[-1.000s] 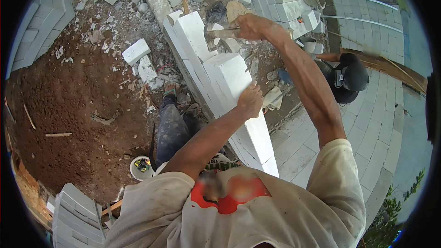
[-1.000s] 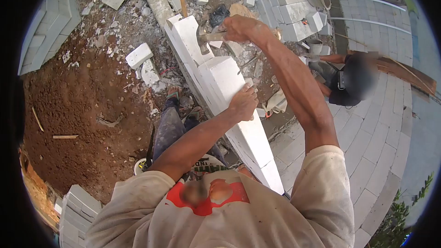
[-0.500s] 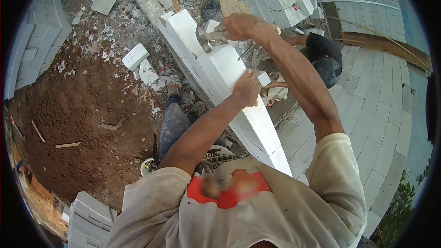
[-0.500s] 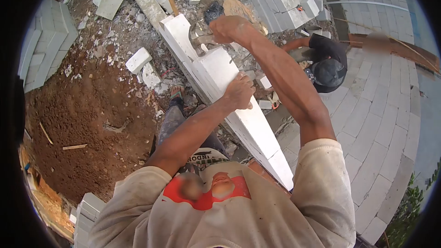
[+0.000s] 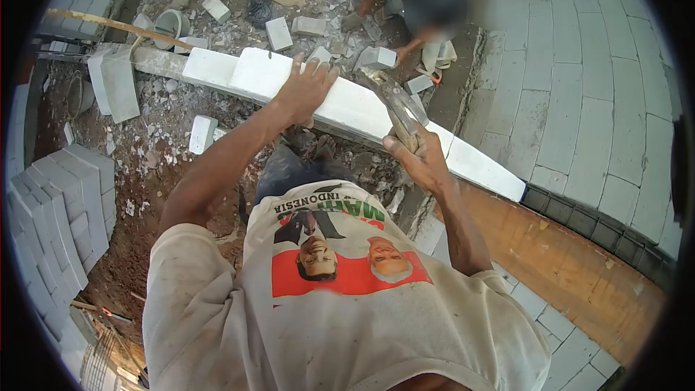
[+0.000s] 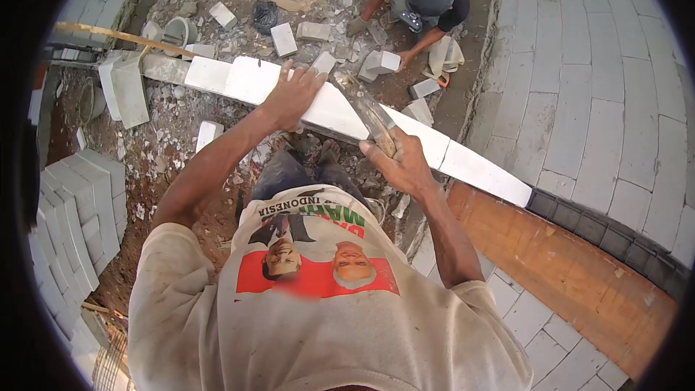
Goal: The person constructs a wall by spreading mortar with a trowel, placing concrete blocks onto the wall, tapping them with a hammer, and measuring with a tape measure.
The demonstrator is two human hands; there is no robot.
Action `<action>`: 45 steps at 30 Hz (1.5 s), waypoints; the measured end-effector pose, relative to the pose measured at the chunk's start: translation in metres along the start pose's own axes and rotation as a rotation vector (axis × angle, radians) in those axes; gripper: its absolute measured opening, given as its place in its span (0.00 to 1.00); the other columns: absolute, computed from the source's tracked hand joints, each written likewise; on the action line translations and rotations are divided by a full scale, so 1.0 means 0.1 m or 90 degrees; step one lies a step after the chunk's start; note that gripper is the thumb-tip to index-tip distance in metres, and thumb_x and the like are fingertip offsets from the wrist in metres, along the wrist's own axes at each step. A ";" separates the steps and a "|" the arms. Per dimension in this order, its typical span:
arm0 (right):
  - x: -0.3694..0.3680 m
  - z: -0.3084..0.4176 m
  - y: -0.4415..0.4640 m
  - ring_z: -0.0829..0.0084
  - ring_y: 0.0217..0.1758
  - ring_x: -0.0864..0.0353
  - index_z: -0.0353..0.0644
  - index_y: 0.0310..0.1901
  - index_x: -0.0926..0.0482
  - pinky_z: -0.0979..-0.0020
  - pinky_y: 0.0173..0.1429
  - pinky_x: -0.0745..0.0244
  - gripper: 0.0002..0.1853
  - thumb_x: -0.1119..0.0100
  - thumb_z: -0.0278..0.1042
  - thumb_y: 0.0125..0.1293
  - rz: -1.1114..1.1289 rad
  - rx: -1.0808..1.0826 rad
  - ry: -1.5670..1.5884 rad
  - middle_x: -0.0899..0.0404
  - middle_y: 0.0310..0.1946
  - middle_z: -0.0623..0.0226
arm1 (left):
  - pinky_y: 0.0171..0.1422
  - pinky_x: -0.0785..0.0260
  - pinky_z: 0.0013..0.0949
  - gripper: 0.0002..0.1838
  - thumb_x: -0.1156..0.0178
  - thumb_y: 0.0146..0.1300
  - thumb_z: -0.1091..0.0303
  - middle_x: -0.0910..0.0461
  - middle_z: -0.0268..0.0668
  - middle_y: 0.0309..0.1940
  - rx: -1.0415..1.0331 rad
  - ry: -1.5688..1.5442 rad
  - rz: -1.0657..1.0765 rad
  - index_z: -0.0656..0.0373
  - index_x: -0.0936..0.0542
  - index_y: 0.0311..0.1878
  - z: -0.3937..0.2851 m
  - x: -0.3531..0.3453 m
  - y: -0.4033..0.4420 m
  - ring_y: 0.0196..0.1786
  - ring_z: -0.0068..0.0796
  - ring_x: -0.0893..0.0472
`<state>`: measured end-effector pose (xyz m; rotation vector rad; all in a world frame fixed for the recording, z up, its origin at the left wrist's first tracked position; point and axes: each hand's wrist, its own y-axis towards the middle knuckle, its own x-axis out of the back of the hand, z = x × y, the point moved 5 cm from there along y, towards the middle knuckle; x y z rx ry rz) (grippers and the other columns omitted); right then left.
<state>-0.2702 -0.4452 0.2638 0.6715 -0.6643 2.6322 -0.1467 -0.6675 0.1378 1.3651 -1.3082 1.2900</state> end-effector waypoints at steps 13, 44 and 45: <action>-0.35 -1.12 -0.73 0.41 0.39 0.12 0.38 0.50 0.21 0.47 0.44 0.22 0.23 0.38 0.55 0.77 0.059 0.069 -0.110 0.16 0.34 0.43 | 0.84 0.46 0.63 0.60 0.19 0.41 0.69 0.28 0.53 0.68 0.003 0.012 -0.005 0.66 0.38 0.81 -0.06 0.00 0.00 0.77 0.55 0.31; -1.29 -1.90 0.37 0.40 0.46 0.07 0.37 0.56 0.16 0.45 0.51 0.12 0.17 0.45 0.34 0.73 0.284 0.102 -0.529 0.10 0.45 0.39 | 0.88 0.47 0.60 0.60 0.15 0.44 0.63 0.28 0.48 0.72 0.045 0.019 -0.007 0.59 0.37 0.82 -0.02 -0.02 -0.05 0.80 0.50 0.31; -1.34 -1.91 0.30 0.40 0.46 0.07 0.37 0.56 0.16 0.45 0.51 0.12 0.17 0.45 0.34 0.73 0.285 0.098 -0.525 0.10 0.45 0.39 | 0.88 0.47 0.60 0.60 0.16 0.45 0.63 0.28 0.48 0.73 0.039 0.026 -0.003 0.59 0.37 0.82 -0.05 -0.04 -0.06 0.80 0.50 0.32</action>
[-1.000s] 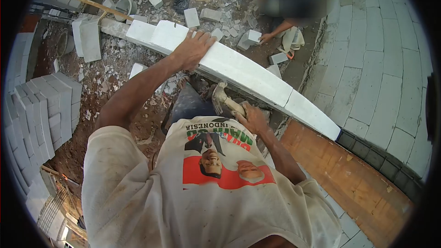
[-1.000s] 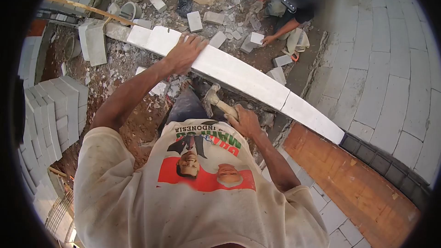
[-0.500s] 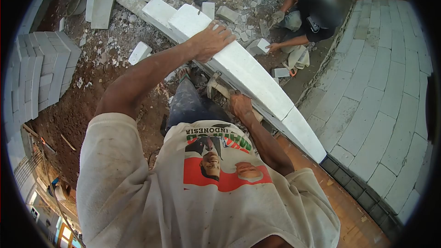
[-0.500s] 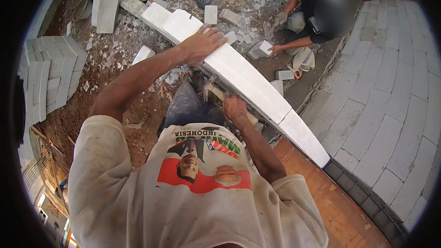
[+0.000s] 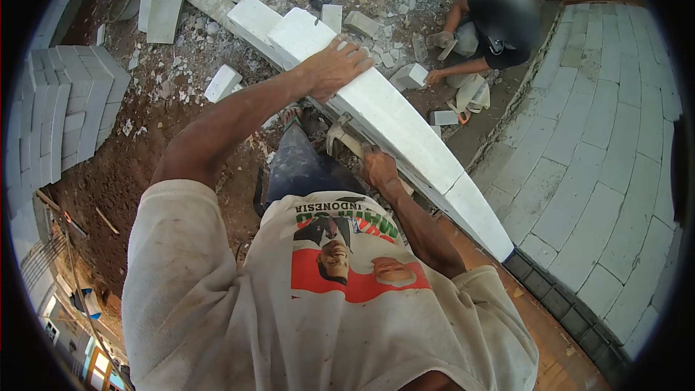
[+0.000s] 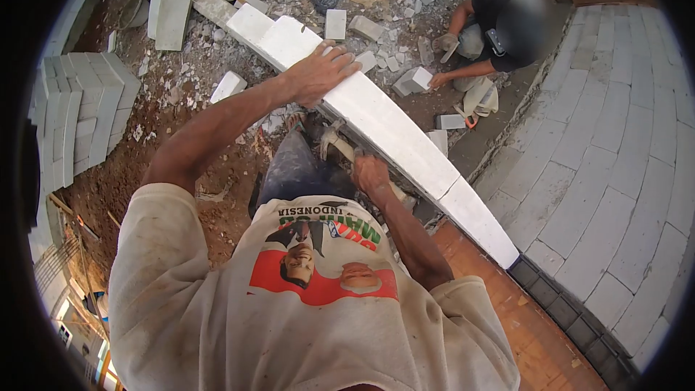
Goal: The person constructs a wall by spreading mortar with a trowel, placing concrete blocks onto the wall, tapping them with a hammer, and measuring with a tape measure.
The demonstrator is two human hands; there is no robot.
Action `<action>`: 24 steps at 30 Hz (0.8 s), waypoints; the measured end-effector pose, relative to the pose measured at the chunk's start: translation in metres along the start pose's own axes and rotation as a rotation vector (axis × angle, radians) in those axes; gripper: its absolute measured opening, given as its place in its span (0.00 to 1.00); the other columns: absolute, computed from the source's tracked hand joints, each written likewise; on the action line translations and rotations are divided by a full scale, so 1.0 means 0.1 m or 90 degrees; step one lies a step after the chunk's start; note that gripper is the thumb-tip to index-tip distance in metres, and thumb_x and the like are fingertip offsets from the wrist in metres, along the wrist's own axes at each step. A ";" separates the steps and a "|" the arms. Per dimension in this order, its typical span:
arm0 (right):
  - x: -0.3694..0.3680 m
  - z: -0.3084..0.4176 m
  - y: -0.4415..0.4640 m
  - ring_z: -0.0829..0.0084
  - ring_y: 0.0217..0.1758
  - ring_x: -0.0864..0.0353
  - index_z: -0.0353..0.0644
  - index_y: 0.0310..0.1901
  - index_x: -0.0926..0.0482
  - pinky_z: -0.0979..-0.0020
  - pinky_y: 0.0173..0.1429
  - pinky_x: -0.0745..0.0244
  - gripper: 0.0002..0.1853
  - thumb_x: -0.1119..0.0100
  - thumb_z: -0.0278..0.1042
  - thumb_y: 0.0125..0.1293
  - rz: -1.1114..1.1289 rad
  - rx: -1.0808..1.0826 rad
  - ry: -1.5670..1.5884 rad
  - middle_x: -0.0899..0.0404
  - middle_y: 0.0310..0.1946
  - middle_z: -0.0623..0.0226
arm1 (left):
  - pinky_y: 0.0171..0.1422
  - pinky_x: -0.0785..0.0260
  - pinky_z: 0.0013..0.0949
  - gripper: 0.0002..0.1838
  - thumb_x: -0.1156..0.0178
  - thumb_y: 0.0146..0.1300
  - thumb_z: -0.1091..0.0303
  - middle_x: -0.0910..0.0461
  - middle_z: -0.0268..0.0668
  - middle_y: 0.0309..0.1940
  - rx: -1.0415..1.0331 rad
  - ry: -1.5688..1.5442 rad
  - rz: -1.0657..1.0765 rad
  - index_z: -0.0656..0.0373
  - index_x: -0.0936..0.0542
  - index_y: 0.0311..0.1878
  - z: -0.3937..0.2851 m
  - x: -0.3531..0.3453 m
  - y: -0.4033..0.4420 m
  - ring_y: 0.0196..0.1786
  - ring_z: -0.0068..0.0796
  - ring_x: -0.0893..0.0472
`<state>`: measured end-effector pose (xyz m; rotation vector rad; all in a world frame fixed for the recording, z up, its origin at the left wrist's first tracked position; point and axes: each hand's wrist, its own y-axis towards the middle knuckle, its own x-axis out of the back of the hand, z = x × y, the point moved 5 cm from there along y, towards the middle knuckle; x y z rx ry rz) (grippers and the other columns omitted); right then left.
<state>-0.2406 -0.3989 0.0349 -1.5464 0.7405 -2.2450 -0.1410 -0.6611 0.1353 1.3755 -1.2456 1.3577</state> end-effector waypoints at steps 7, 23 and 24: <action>-0.15 -0.17 0.03 0.40 0.48 0.07 0.34 0.58 0.18 0.43 0.52 0.12 0.17 0.52 0.34 0.80 0.070 -0.020 -0.014 0.10 0.45 0.38 | 0.88 0.46 0.60 0.60 0.16 0.45 0.62 0.29 0.48 0.74 0.006 0.011 0.020 0.59 0.37 0.82 0.00 -0.01 -0.02 0.81 0.50 0.32; -0.16 -0.22 -0.18 0.45 0.40 0.09 0.32 0.51 0.15 0.47 0.49 0.16 0.24 0.29 0.49 0.67 -0.016 -0.039 0.180 0.12 0.36 0.39 | 0.90 0.48 0.59 0.69 0.10 0.35 0.60 0.29 0.46 0.74 0.018 0.017 0.021 0.57 0.38 0.83 -0.02 0.00 -0.04 0.81 0.49 0.33; -0.15 -0.20 -0.26 0.44 0.40 0.10 0.32 0.46 0.15 0.48 0.49 0.17 0.24 0.28 0.51 0.67 0.025 -0.078 0.341 0.12 0.35 0.40 | 0.90 0.48 0.59 0.68 0.10 0.36 0.60 0.29 0.46 0.74 0.018 0.018 0.019 0.57 0.38 0.83 -0.03 0.02 -0.04 0.81 0.50 0.33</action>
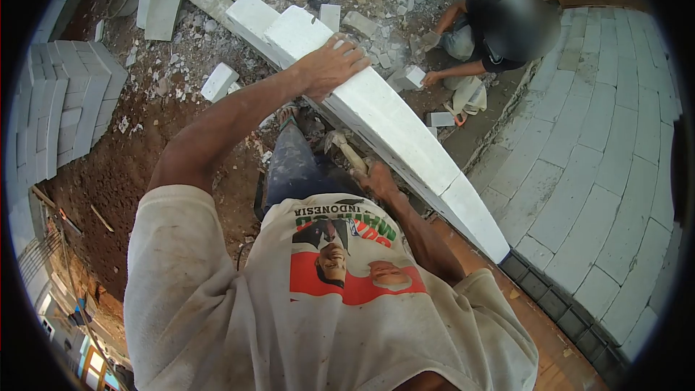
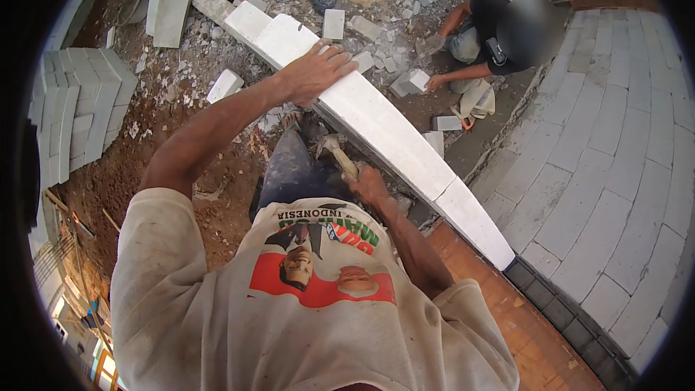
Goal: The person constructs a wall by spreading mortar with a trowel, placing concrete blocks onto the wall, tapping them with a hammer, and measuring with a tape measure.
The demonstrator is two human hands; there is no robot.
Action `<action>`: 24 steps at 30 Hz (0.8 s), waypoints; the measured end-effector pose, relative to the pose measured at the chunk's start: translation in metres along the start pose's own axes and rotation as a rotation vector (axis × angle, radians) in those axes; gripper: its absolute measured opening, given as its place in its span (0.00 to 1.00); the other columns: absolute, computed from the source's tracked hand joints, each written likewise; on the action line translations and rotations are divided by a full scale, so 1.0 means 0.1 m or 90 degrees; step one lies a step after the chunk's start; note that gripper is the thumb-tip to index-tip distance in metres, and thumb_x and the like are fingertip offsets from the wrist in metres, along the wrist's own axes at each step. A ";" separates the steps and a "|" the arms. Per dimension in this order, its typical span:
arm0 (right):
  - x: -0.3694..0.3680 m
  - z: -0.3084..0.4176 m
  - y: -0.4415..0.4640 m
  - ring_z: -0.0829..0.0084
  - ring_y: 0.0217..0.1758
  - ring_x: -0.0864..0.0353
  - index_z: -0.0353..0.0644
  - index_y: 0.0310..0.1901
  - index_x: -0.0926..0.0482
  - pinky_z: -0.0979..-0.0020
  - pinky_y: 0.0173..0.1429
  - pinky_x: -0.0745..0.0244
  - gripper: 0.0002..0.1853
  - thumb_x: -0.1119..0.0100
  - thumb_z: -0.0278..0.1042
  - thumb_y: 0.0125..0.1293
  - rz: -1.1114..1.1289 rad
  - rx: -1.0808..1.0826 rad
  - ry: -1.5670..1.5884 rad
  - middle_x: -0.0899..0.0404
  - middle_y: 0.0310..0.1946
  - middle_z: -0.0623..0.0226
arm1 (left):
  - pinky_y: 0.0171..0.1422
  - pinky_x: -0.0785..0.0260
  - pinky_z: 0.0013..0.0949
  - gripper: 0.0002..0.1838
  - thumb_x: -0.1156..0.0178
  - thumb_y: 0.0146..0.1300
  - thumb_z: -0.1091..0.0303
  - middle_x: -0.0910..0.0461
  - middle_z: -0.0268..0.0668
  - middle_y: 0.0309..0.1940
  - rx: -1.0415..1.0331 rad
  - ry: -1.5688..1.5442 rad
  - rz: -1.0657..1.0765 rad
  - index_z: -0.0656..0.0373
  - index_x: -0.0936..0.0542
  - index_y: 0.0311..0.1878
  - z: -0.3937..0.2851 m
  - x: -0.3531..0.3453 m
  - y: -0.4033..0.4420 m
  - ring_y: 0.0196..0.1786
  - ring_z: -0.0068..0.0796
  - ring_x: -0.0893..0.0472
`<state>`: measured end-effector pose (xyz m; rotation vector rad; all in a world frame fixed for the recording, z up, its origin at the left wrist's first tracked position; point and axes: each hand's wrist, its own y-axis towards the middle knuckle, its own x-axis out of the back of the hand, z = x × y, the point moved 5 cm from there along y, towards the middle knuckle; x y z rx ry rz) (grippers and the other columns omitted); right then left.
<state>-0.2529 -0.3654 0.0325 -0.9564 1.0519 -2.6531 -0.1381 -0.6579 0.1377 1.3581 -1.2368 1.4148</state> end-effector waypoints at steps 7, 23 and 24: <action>0.90 0.85 -1.15 0.76 0.24 0.30 0.38 0.50 0.22 0.70 0.29 0.33 0.32 0.38 0.68 0.76 0.014 0.015 0.432 0.25 0.27 0.69 | 0.89 0.48 0.59 0.65 0.13 0.40 0.64 0.30 0.48 0.76 -0.008 -0.033 -0.011 0.58 0.39 0.83 0.01 -0.05 0.02 0.82 0.50 0.33; 0.83 -0.01 -1.06 0.83 0.21 0.38 0.46 0.39 0.26 0.74 0.23 0.43 0.24 0.46 0.59 0.85 -0.050 -0.035 0.516 0.34 0.22 0.79 | 0.90 0.51 0.60 0.72 0.11 0.30 0.62 0.30 0.50 0.75 -0.010 -0.014 0.006 0.61 0.41 0.84 0.02 -0.05 0.07 0.81 0.51 0.34; 0.93 0.13 -1.09 0.83 0.21 0.38 0.46 0.39 0.26 0.74 0.23 0.43 0.24 0.46 0.59 0.85 -0.053 -0.028 0.521 0.34 0.22 0.79 | 0.90 0.51 0.60 0.72 0.11 0.30 0.62 0.30 0.50 0.75 -0.013 -0.005 0.006 0.61 0.41 0.84 0.07 -0.01 0.08 0.81 0.51 0.34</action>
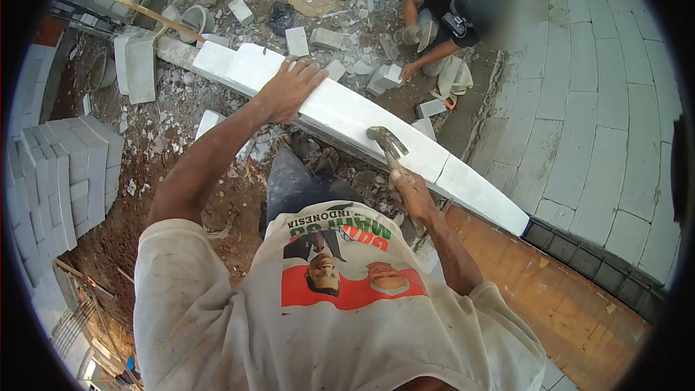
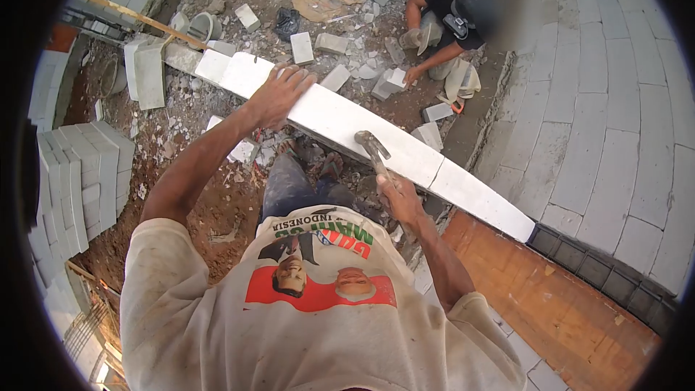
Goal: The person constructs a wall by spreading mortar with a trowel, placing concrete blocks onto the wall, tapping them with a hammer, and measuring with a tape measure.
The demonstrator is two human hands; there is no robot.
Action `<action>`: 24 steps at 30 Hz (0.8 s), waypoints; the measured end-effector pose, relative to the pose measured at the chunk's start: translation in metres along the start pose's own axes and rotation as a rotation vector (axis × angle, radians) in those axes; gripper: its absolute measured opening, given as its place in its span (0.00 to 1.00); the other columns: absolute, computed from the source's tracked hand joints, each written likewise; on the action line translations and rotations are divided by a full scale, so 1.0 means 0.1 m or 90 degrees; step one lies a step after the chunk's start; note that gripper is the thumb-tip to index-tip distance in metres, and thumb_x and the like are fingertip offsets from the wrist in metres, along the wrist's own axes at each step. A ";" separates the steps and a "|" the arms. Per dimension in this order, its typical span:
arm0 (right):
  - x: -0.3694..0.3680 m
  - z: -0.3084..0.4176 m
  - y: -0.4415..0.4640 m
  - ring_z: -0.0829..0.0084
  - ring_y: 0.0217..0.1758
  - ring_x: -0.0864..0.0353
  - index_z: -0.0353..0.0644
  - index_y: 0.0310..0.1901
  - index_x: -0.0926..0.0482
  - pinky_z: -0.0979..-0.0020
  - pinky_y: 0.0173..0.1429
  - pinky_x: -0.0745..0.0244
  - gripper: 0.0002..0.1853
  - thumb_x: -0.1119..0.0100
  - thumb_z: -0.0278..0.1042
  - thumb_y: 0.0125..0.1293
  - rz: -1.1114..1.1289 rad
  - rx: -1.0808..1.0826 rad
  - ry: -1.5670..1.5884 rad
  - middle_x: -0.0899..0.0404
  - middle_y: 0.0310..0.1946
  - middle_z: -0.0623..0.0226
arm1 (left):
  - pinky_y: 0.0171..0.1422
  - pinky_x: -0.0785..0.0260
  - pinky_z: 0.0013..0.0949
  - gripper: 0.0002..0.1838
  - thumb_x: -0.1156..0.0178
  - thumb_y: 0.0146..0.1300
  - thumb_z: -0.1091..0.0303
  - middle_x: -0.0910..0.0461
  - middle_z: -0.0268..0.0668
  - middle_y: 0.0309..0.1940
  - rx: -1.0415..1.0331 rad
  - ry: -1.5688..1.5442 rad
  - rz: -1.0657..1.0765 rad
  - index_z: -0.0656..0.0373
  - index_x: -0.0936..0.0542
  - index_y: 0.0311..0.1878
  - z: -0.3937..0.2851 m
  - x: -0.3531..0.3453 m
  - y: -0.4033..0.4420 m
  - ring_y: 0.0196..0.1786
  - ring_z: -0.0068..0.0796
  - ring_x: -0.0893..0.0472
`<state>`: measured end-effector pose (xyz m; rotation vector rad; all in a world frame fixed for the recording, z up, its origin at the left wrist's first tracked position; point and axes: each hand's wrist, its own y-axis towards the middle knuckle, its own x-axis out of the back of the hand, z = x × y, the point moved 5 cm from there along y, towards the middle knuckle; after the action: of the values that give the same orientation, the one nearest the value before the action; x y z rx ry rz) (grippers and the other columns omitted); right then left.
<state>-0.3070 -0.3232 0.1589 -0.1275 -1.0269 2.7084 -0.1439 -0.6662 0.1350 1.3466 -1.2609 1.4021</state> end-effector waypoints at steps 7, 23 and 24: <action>0.07 -0.04 -0.51 0.83 0.20 0.34 0.43 0.40 0.24 0.75 0.22 0.40 0.25 0.34 0.60 0.78 -0.104 0.113 0.182 0.32 0.22 0.77 | 0.90 0.53 0.62 0.77 0.08 0.27 0.57 0.33 0.52 0.77 -0.015 0.028 0.009 0.62 0.43 0.84 -0.11 0.06 0.05 0.83 0.54 0.36; 0.49 -0.57 -1.11 0.86 0.19 0.37 0.44 0.42 0.26 0.75 0.21 0.41 0.18 0.35 0.50 0.81 -0.340 0.066 0.296 0.33 0.22 0.81 | 0.88 0.50 0.59 0.49 0.24 0.61 0.43 0.26 0.49 0.77 -0.053 -0.266 0.107 0.54 0.29 0.81 -0.93 0.27 0.73 0.81 0.52 0.31; 0.47 -0.56 -1.12 0.86 0.19 0.38 0.45 0.42 0.26 0.75 0.21 0.42 0.18 0.35 0.50 0.81 -0.344 0.095 0.306 0.33 0.22 0.81 | 0.88 0.49 0.58 0.49 0.23 0.59 0.45 0.26 0.48 0.77 -0.032 -0.263 0.115 0.54 0.28 0.81 -0.95 0.30 0.74 0.80 0.51 0.30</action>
<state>-0.3214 -0.1942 0.1908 -0.3889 -0.6041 2.1045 -0.2375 -0.5889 0.1612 1.5718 -1.7123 1.2370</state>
